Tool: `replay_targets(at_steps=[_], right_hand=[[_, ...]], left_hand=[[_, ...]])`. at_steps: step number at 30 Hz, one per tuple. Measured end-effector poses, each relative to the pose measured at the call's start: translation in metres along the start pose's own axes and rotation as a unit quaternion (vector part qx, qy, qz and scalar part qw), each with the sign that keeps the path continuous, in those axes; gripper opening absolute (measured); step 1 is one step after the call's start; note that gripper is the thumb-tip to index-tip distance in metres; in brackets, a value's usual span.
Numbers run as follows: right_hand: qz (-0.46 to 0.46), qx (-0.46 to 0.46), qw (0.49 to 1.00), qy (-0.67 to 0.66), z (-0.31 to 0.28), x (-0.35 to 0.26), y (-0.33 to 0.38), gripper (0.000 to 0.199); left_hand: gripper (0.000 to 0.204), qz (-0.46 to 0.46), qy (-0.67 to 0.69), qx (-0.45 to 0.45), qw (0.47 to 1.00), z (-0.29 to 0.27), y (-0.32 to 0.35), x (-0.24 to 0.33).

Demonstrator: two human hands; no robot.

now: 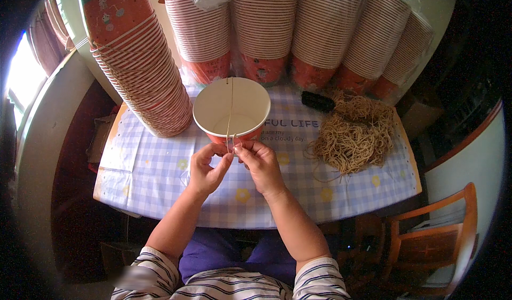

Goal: The person is tying thin strings to large paper buckets to create handles.

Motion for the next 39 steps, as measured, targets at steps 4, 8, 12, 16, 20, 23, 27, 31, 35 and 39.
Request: replay_targets(at_steps=[4, 8, 12, 16, 20, 23, 27, 31, 35, 39], right_hand=[[-0.025, -0.012, 1.0, 0.0, 0.008, -0.007, 0.002, 0.009], [-0.018, -0.014, 1.0, -0.004, 0.007, -0.006, 0.002, 0.01], [0.002, 0.007, 1.0, -0.007, 0.002, -0.002, 0.002, 0.012], [-0.004, 0.003, 1.0, -0.004, 0.0, -0.001, 0.002, 0.017], [-0.002, 0.009, 1.0, -0.002, 0.001, -0.003, 0.002, 0.015], [-0.001, 0.017, 1.0, 0.005, 0.0, -0.004, 0.002, 0.014], [0.001, 0.009, 1.0, 0.015, 0.0, -0.003, 0.001, 0.014], [-0.008, 0.019, 1.0, 0.017, 0.0, -0.005, 0.001, 0.014], [-0.009, 0.028, 1.0, 0.01, -0.002, -0.005, 0.001, 0.015], [-0.014, 0.027, 1.0, 0.005, -0.002, -0.005, 0.001, 0.015]], left_hand=[[0.01, -0.06, 0.029, -0.018, 0.998, 0.001, 0.0, -0.013], [0.01, -0.087, 0.029, -0.036, 0.995, 0.004, 0.001, -0.019], [0.008, -0.102, 0.075, -0.048, 0.991, 0.006, 0.001, -0.024], [0.008, -0.12, 0.086, -0.057, 0.987, 0.006, 0.001, -0.026], [0.009, -0.141, 0.138, -0.075, 0.977, 0.008, 0.001, -0.027], [0.01, -0.161, 0.172, -0.087, 0.968, 0.008, 0.001, -0.027], [0.01, -0.175, 0.169, -0.095, 0.965, 0.01, 0.002, -0.031], [0.009, -0.176, 0.154, -0.091, 0.968, 0.01, 0.002, -0.03], [0.009, -0.17, 0.141, -0.109, 0.969, 0.008, 0.003, -0.034], [0.01, -0.177, 0.15, -0.109, 0.967, 0.008, 0.003, -0.034]])
Point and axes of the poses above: each hand's wrist, its own y-axis away from the middle knuckle, its own z-axis out of the palm, x = y × z, the point moved 7 cm from there along -y, towards the middle knuckle, and after that the axes turned 9 degrees about -z, right-handed, at the moved point
